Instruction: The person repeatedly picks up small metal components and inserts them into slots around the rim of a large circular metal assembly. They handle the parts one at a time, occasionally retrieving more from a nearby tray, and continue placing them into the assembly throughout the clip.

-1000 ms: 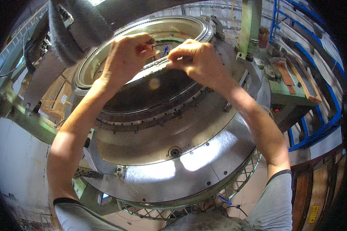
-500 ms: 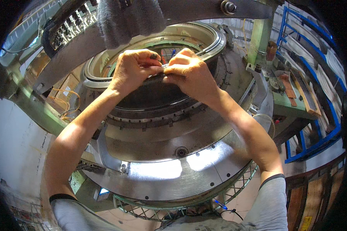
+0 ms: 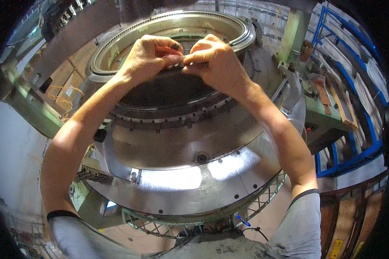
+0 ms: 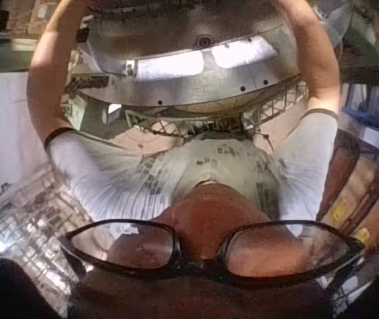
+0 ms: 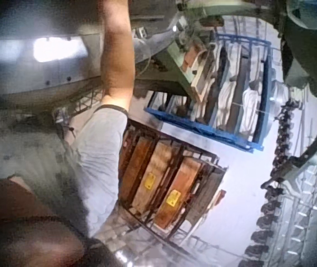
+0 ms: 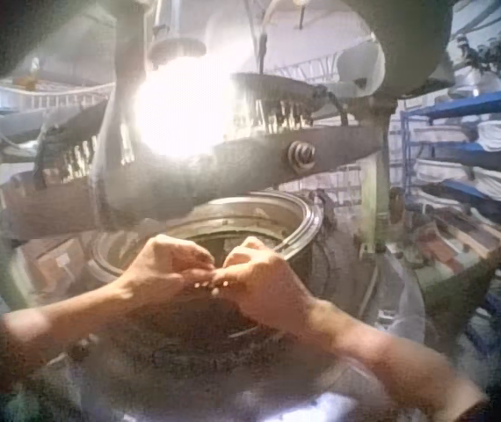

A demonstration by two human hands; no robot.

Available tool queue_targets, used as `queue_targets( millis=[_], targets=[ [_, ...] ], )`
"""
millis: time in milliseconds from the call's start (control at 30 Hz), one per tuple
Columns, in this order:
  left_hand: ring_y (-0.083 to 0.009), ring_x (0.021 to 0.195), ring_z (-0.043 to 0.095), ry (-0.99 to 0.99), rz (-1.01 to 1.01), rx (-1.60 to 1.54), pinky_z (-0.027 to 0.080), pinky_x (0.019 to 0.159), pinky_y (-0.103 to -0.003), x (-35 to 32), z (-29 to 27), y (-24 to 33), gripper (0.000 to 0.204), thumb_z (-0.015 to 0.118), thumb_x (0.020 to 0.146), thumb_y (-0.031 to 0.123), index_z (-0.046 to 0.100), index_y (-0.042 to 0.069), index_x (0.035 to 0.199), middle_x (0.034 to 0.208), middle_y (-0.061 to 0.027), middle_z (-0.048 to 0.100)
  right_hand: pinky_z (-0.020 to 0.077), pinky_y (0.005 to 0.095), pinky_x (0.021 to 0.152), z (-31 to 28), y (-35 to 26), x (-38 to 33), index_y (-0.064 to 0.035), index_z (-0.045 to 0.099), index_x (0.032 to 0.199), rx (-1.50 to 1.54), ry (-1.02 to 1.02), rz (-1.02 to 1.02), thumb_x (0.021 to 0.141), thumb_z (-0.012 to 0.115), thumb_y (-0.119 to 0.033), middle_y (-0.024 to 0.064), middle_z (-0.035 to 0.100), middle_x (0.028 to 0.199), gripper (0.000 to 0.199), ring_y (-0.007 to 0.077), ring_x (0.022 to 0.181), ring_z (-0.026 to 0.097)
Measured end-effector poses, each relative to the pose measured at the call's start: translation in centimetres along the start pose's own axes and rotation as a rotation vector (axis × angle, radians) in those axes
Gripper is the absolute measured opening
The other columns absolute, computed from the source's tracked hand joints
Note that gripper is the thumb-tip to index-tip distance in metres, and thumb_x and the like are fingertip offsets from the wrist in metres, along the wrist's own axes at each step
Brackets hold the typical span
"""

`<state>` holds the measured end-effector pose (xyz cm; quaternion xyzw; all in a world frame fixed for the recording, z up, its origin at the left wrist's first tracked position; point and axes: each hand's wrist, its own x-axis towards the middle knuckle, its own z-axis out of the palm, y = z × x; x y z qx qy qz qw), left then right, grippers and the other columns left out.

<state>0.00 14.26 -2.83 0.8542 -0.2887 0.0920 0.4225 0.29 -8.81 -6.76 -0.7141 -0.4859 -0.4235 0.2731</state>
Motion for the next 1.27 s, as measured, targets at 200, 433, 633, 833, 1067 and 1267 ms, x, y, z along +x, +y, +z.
queue_targets(
  millis=[200, 433, 633, 833, 1067, 1267],
  targets=[
    [-0.0097, 0.093, 0.073, 0.071, 0.070, 0.199, 0.059, 0.086, -0.026, 0.3, 0.4, -0.2, 0.019, 0.081, 0.091, 0.011, 0.079, 0.003, 0.108, 0.098, -0.0049, 0.080, 0.0553, 0.0377, 0.083, -0.6, 1.2, 0.1, -0.0094, 0.082, 0.091, -0.050, -0.056, -0.038, 0.077, 0.087, -0.020, 0.0052, 0.072, 0.087, 0.018, 0.0261, 0.091, 0.067],
    [-0.0111, 0.100, 0.073, 0.040, 0.109, 0.222, 0.059, 0.092, -0.027, 0.9, 1.0, -0.6, 0.021, 0.078, 0.094, 0.008, 0.076, 0.001, 0.114, 0.106, -0.0065, 0.079, 0.0558, 0.0370, 0.083, -1.1, 1.8, -0.2, -0.0085, 0.082, 0.093, -0.072, -0.112, -0.009, 0.077, 0.087, -0.018, 0.0060, 0.073, 0.088, 0.018, 0.0253, 0.092, 0.067],
    [-0.0089, 0.098, 0.071, 0.006, 0.215, 0.183, 0.058, 0.092, -0.026, 0.7, 0.6, -0.8, 0.018, 0.077, 0.094, 0.004, 0.075, -0.001, 0.111, 0.105, -0.0045, 0.077, 0.0554, 0.0399, 0.088, -0.6, 1.5, 0.0, -0.0123, 0.082, 0.084, -0.065, -0.081, 0.039, 0.081, 0.082, -0.018, 0.0072, 0.073, 0.087, 0.006, 0.0289, 0.094, 0.068],
    [-0.0150, 0.100, 0.077, 0.038, 0.182, 0.176, 0.062, 0.091, -0.029, 1.0, 0.8, -1.1, 0.020, 0.081, 0.089, 0.004, 0.078, 0.001, 0.108, 0.103, -0.0108, 0.080, 0.0552, 0.0373, 0.087, -1.2, 1.6, -0.4, -0.0081, 0.082, 0.093, -0.086, -0.107, 0.039, 0.077, 0.086, -0.016, 0.0053, 0.074, 0.097, 0.018, 0.0266, 0.098, 0.067],
    [-0.0085, 0.080, 0.071, -0.045, 0.062, 0.268, 0.060, 0.077, -0.026, 1.5, 1.1, 0.2, 0.018, 0.082, 0.091, 0.013, 0.080, 0.001, 0.105, 0.089, -0.0074, 0.079, 0.0557, 0.0354, 0.082, -2.3, 2.7, -1.1, -0.0068, 0.081, 0.096, 0.058, -0.113, 0.127, 0.080, 0.086, -0.013, 0.0051, 0.072, 0.095, 0.018, 0.0243, 0.091, 0.069],
    [-0.0081, 0.078, 0.069, -0.046, 0.056, 0.194, 0.059, 0.075, -0.027, 2.4, 1.4, -0.1, 0.022, 0.081, 0.094, 0.020, 0.080, 0.003, 0.108, 0.088, -0.0058, 0.079, 0.0552, 0.0353, 0.084, -3.1, 3.9, -1.7, -0.0063, 0.081, 0.096, 0.020, -0.125, 0.136, 0.082, 0.085, -0.013, 0.0053, 0.073, 0.097, 0.016, 0.0224, 0.096, 0.069]
  ],
)
